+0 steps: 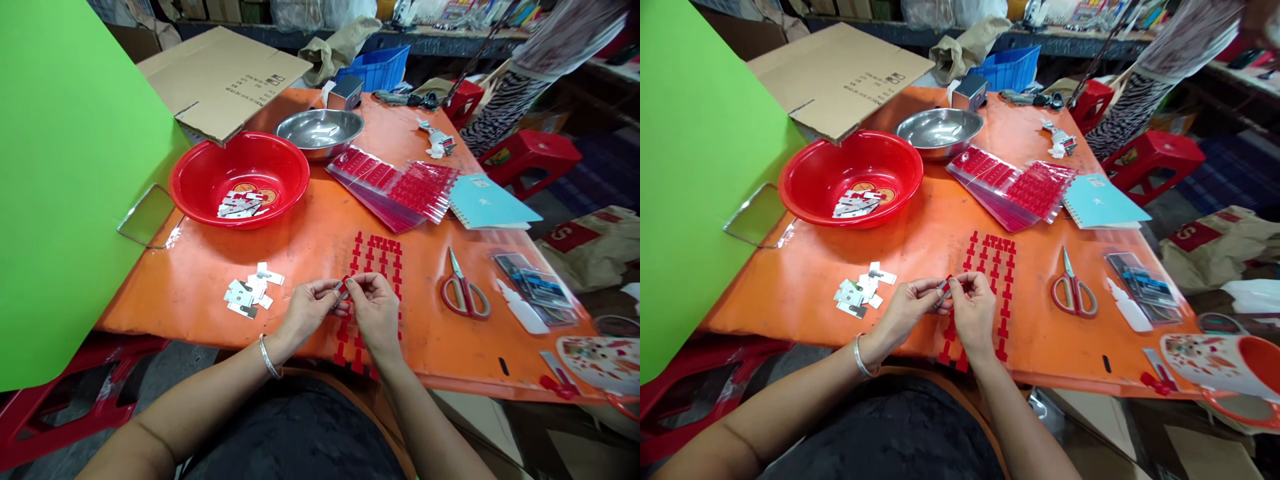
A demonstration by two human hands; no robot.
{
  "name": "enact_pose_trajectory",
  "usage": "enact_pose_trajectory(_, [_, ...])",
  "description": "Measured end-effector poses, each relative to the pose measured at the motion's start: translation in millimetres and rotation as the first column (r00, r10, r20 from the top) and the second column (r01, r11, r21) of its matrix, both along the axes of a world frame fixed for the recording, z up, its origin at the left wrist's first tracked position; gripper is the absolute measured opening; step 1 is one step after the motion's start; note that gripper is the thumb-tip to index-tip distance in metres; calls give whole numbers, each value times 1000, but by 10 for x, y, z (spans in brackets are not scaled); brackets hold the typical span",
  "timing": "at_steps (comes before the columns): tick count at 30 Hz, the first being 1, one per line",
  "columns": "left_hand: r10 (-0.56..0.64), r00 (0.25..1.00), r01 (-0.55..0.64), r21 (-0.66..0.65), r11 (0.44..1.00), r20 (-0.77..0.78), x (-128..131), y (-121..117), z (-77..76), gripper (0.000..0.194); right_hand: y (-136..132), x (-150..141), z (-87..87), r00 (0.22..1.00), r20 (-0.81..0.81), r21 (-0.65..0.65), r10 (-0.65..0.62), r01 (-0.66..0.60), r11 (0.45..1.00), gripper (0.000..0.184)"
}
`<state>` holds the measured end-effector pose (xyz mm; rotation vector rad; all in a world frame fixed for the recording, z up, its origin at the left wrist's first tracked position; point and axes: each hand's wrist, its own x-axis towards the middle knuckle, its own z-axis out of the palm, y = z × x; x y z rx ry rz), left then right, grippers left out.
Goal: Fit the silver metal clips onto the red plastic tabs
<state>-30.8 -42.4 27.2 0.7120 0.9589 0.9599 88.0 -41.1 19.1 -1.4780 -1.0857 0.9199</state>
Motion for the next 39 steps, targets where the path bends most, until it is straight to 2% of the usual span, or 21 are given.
enact_pose_trajectory(5, [18,1000,-18,18,1000,5,26,-17,8,26,13,6,-52,997,-67,-6,-26,26,1000,20])
enact_pose_trajectory(11, [58,998,-58,57,997,7,62,-32,7,28,21,-21,-40,960,-275,-50,-44,31,998,24])
enact_pose_trajectory(15, [42,999,-43,62,997,25,62,-13,31,30,60,-14,51,859,-503,-96,-92,50,994,37])
enact_pose_trajectory(17, [24,999,-25,35,999,42,53,4,54,30,85,13,85,798,-596,-133,-89,11,991,46])
enact_pose_trajectory(19, [16,999,-16,10,1000,46,42,19,76,30,102,40,95,768,-637,-169,-68,-53,984,42])
enact_pose_trajectory(23, [0,1000,0,-11,1000,30,24,36,94,30,100,55,46,816,-577,-187,-13,-117,975,29])
enact_pose_trajectory(27, [-77,996,78,-11,997,49,-8,47,91,37,70,34,-18,880,-475,-134,5,-78,988,27])
enact_pose_trajectory(29, [-77,997,78,-42,996,30,-29,54,74,40,50,19,-37,906,-422,-103,36,-87,991,25])
enact_pose_trajectory(32, [-55,997,53,-46,998,-58,-50,74,25,37,24,-7,-61,933,-346,-103,100,-144,984,27])
enact_pose_trajectory(35, [-110,978,116,22,993,-175,-76,134,-9,32,27,-7,-83,941,-307,-110,140,-181,977,30])
enact_pose_trajectory(37, [-144,950,173,83,981,-278,-132,234,20,28,58,31,-94,945,-284,-118,164,-205,972,30])
enact_pose_trajectory(39, [-87,907,180,195,964,-412,-251,400,118,25,126,117,-107,952,-253,-124,171,-207,970,31])
